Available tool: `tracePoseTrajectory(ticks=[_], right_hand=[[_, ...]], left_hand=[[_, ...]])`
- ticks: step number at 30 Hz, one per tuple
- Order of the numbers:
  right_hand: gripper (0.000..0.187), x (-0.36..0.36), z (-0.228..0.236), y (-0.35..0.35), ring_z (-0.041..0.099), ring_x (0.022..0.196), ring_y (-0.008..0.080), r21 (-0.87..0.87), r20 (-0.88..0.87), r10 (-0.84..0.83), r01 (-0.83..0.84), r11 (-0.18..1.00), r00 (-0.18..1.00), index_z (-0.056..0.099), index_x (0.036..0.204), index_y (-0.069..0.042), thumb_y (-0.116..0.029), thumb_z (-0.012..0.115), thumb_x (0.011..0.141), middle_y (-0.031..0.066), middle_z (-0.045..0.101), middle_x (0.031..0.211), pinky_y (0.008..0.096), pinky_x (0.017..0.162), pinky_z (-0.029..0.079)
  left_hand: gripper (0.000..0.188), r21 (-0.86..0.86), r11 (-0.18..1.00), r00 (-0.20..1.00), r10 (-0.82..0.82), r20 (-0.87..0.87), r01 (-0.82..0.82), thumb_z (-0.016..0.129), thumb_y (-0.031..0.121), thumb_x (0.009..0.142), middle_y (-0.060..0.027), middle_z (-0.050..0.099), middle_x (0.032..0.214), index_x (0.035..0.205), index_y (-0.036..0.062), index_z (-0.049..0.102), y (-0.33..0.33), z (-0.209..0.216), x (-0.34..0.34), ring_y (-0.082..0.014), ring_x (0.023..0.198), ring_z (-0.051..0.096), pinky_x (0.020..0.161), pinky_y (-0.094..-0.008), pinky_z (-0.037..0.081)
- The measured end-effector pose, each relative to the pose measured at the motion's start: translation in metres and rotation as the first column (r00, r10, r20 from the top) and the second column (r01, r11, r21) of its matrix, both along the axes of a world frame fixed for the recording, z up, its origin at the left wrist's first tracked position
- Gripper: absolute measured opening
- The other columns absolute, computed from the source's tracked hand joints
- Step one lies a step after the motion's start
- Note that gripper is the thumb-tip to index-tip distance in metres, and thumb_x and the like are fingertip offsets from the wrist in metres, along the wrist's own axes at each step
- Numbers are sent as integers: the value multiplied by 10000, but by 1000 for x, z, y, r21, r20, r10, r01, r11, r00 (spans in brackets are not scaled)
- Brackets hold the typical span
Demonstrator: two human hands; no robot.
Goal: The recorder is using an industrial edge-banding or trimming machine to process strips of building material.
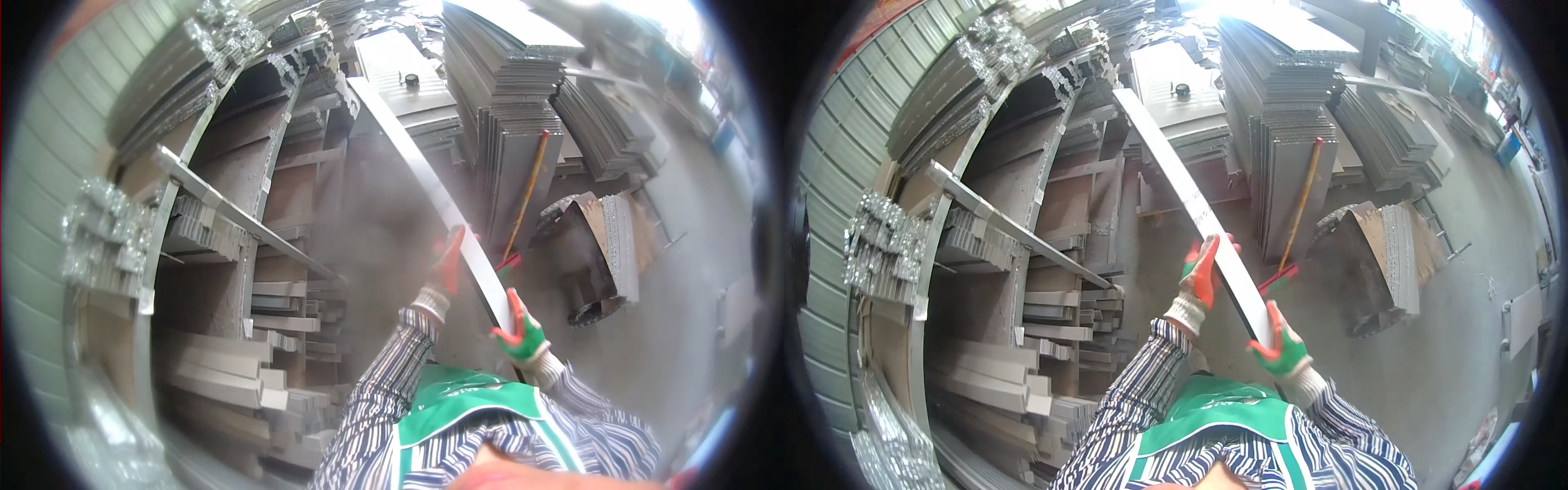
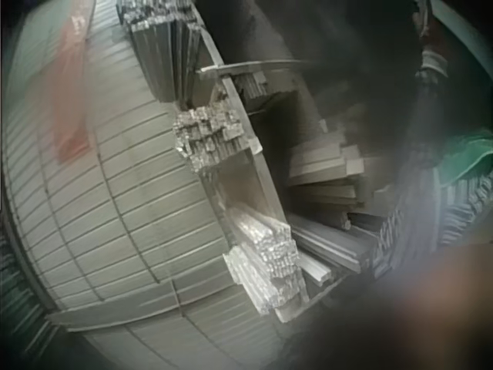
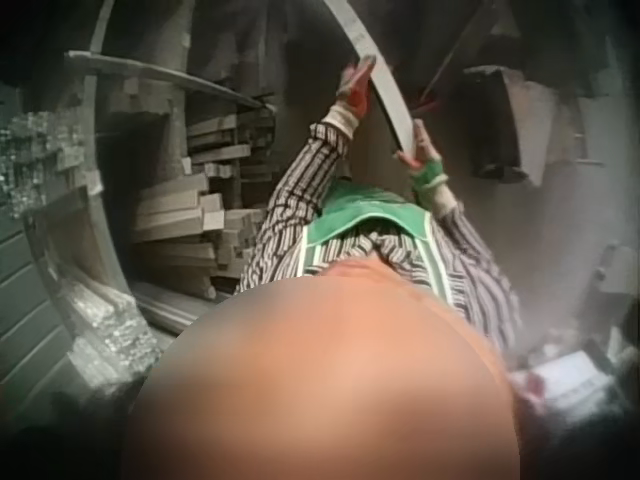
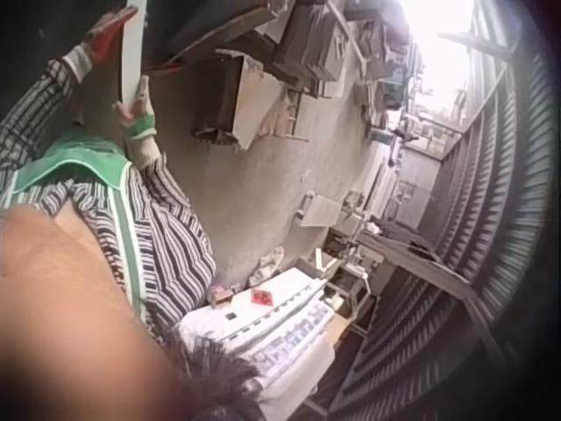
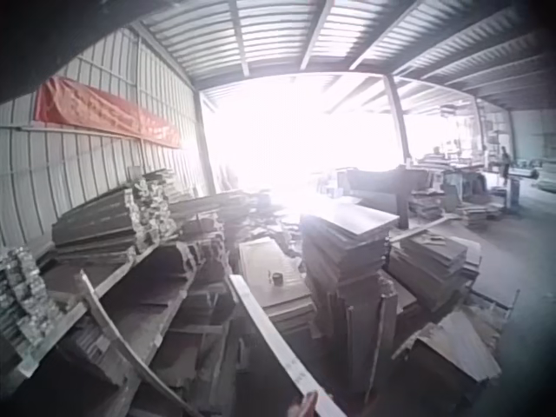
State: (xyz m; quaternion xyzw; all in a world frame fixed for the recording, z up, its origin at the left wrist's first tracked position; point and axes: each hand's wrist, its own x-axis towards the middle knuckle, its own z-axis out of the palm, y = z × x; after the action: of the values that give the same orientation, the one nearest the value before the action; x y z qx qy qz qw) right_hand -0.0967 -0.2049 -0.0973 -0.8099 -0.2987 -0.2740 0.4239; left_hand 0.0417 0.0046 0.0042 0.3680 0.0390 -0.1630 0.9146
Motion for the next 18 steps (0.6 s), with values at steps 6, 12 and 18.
tracePoseTrajectory(ticks=[6, 12, 18], right_hand=[[994, 215, 34, 134, 596, 1326, 437, -138, -401, -445, 427, 894, 801, 305, 1635, -48, -438, 811, 873, 277, 530, 1517, 457, 1067, 528], [702, 403, 111, 210, 722, 1038, 443, -271, -405, -566, 497, 824, 718, 566, 1417, -92, -449, 765, 847, 257, 718, 1150, 528, 843, 581], [540, 606, 44, 127, 723, 1055, 284, -247, -473, -46, -83, 965, 880, 594, 1401, -77, -340, 720, 946, 182, 708, 1190, 421, 834, 598]], left_hand=[[639, 439, 897, 998, -55, 17, 43, 689, 449, 1023, -61, 675, 1316, 1507, 84, 488, 155, -64, 31, -199, 1149, 687, 956, -387, 567], [599, 333, 943, 875, 175, -451, -17, 729, 375, 1008, -39, 714, 1174, 1510, 133, 509, 247, -137, -78, -151, 1002, 695, 845, -337, 555], [597, 444, 728, 558, 685, -467, -522, 733, 480, 986, -78, 692, 1302, 1452, 145, 570, 262, -145, -168, -205, 1120, 693, 898, -365, 567]])
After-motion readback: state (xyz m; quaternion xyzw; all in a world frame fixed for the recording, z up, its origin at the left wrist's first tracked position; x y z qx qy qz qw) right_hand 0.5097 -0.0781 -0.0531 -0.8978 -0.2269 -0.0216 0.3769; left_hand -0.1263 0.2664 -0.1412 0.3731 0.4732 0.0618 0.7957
